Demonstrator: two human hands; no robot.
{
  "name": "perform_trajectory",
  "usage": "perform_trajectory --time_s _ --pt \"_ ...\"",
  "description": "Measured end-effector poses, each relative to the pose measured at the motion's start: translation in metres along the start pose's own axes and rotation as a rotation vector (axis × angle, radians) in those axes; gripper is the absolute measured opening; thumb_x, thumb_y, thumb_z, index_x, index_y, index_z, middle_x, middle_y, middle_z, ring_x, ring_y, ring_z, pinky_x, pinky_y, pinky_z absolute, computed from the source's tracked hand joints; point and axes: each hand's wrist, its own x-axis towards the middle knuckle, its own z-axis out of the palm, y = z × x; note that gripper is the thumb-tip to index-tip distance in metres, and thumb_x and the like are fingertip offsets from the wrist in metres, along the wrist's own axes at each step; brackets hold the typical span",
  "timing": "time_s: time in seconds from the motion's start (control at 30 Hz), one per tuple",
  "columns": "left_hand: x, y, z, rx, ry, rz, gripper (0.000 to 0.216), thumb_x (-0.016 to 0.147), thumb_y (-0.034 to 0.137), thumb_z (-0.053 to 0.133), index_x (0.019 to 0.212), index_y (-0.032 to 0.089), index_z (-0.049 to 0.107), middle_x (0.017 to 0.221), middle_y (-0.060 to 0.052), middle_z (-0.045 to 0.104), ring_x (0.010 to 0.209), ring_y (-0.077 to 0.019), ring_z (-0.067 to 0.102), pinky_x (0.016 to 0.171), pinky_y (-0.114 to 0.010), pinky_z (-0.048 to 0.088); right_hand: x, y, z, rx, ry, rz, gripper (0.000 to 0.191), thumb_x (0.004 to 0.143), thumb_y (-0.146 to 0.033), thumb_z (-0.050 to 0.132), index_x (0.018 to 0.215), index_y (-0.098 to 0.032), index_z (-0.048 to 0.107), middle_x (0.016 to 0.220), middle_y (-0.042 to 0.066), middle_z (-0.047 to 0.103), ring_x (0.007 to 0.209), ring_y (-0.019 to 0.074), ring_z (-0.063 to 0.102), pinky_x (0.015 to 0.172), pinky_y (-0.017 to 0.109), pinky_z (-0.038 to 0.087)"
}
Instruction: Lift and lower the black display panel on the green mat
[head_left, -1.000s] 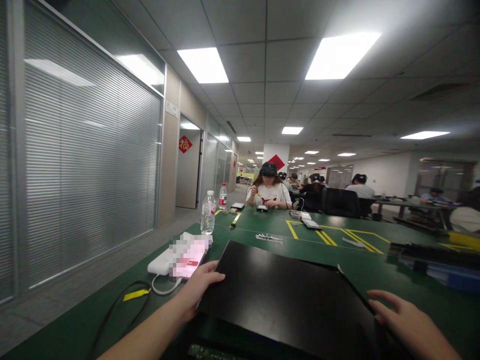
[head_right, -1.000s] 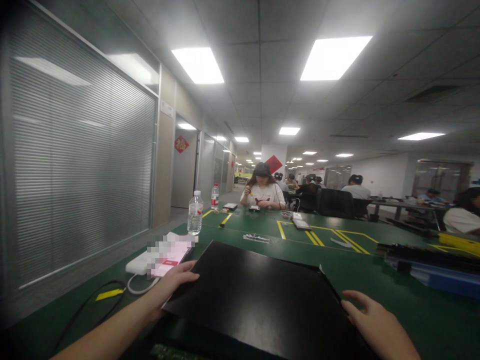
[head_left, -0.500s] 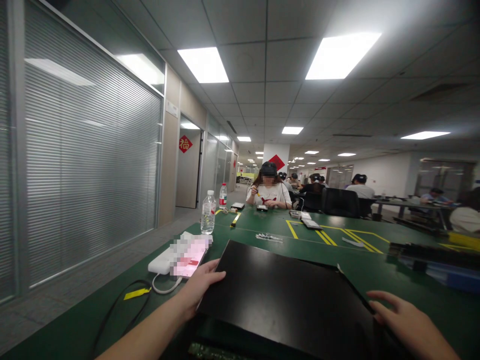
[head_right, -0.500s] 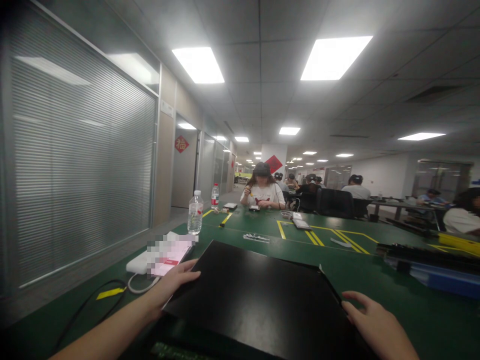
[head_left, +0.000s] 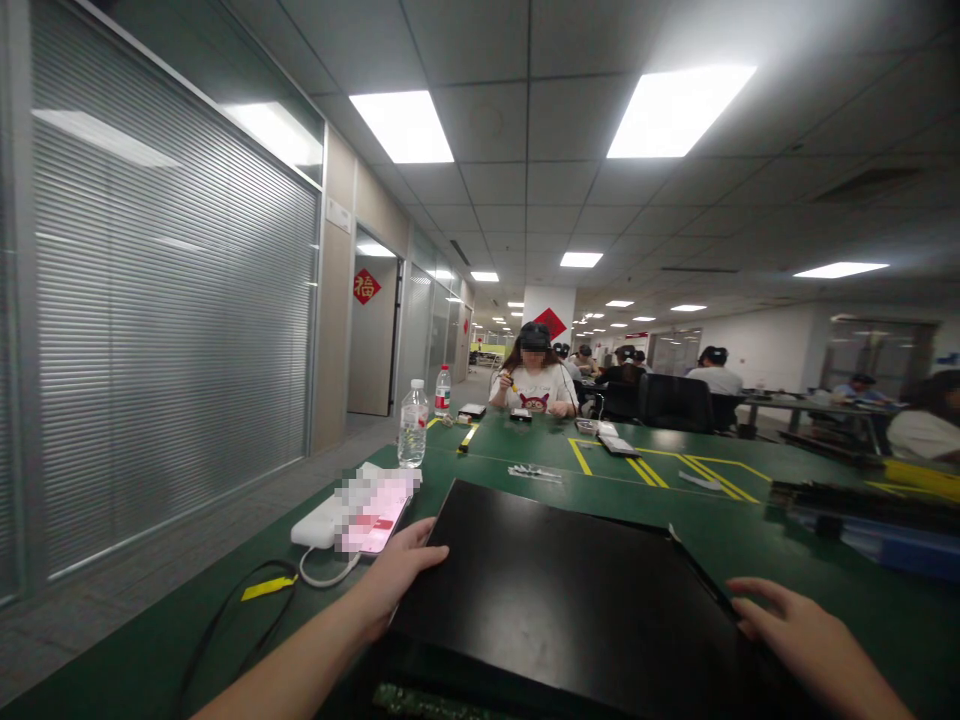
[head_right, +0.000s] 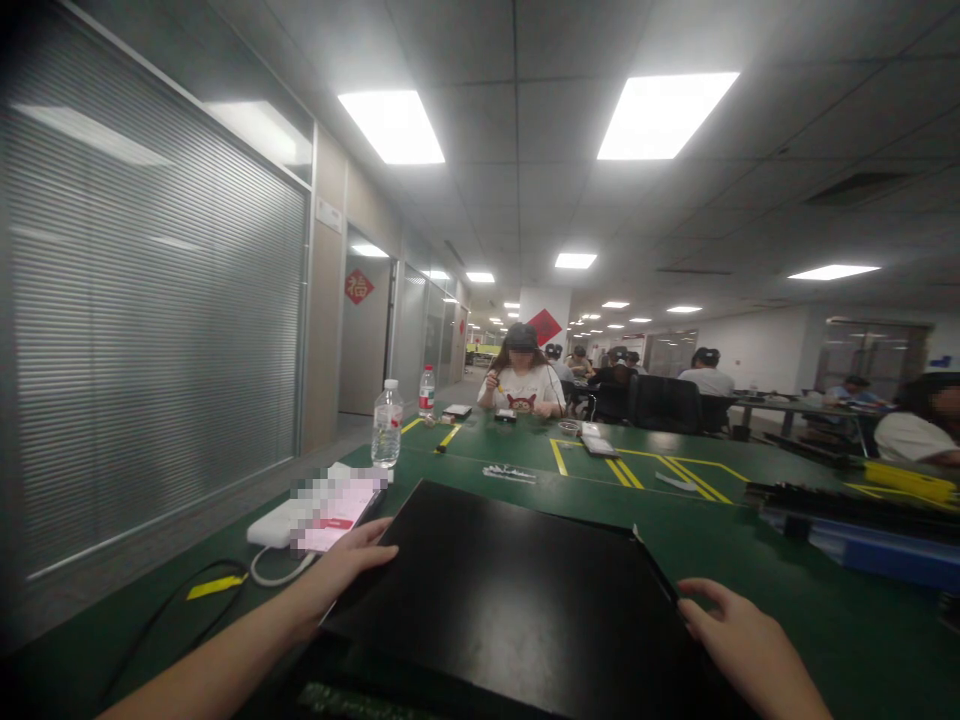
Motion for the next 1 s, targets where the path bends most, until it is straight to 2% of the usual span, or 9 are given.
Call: perform_trajectory --time_s 0.3,0.5,0.67,0.83,1.0 --pt "0.004 -0.008 -0.006 -0.006 0.024 0.012 0.053 0.064 0.027 0.095 0.114 0.019 0.082 0.108 -0.012 0.089 0.101 -0.0355 0.085 0.094 -0.043 0.061 0.001 0.002 0.001 -0.013 0.025 -0.012 0.043 0.063 -0.05 0.062 0.093 -0.03 0.085 0.076 0.007 0.085 0.092 0.0419 0.08 0.085 0.05 0.057" --pt "0.006 -0.008 -0.004 -0.018 -0.006 0.015 0.053 0.059 0.028 0.098 0.108 0.018 0.081 0.112 -0.014 0.089 0.108 -0.038 0.084 0.1 -0.046 0.061 0.006 0.008 0.002 -0.048 0.048 -0.041 0.04 0.064 -0.047 0.062 0.09 -0.03 0.086 0.08 0.008 0.086 0.091 0.0404 0.08 0.082 0.049 0.058" --pt "0.006 -0.009 -0.004 -0.022 0.023 0.027 0.056 0.057 0.032 0.1 0.108 0.018 0.081 0.116 -0.014 0.089 0.11 -0.0373 0.083 0.099 -0.045 0.062 0.01 0.015 0.003 -0.055 0.036 -0.088 0.041 0.065 -0.047 0.06 0.091 -0.031 0.087 0.084 0.007 0.087 0.092 0.0387 0.082 0.081 0.047 0.059" --pt "0.005 -0.006 -0.005 -0.023 0.057 0.026 0.056 0.069 0.047 0.097 0.114 0.017 0.083 0.109 -0.012 0.09 0.104 -0.0346 0.085 0.099 -0.044 0.063 0.007 0.012 0.002 -0.024 0.031 -0.061 0.047 0.064 -0.049 0.058 0.095 -0.029 0.087 0.083 0.007 0.087 0.09 0.0394 0.082 0.081 0.048 0.059" --pt "0.005 -0.003 -0.006 -0.057 0.083 0.026 0.048 0.075 0.041 0.094 0.115 0.016 0.085 0.103 -0.011 0.09 0.101 -0.0321 0.086 0.098 -0.042 0.064 0.006 0.009 0.002 -0.013 0.017 -0.021 0.05 0.062 -0.05 0.057 0.096 -0.029 0.087 0.079 0.007 0.086 0.091 0.0404 0.082 0.085 0.05 0.057"
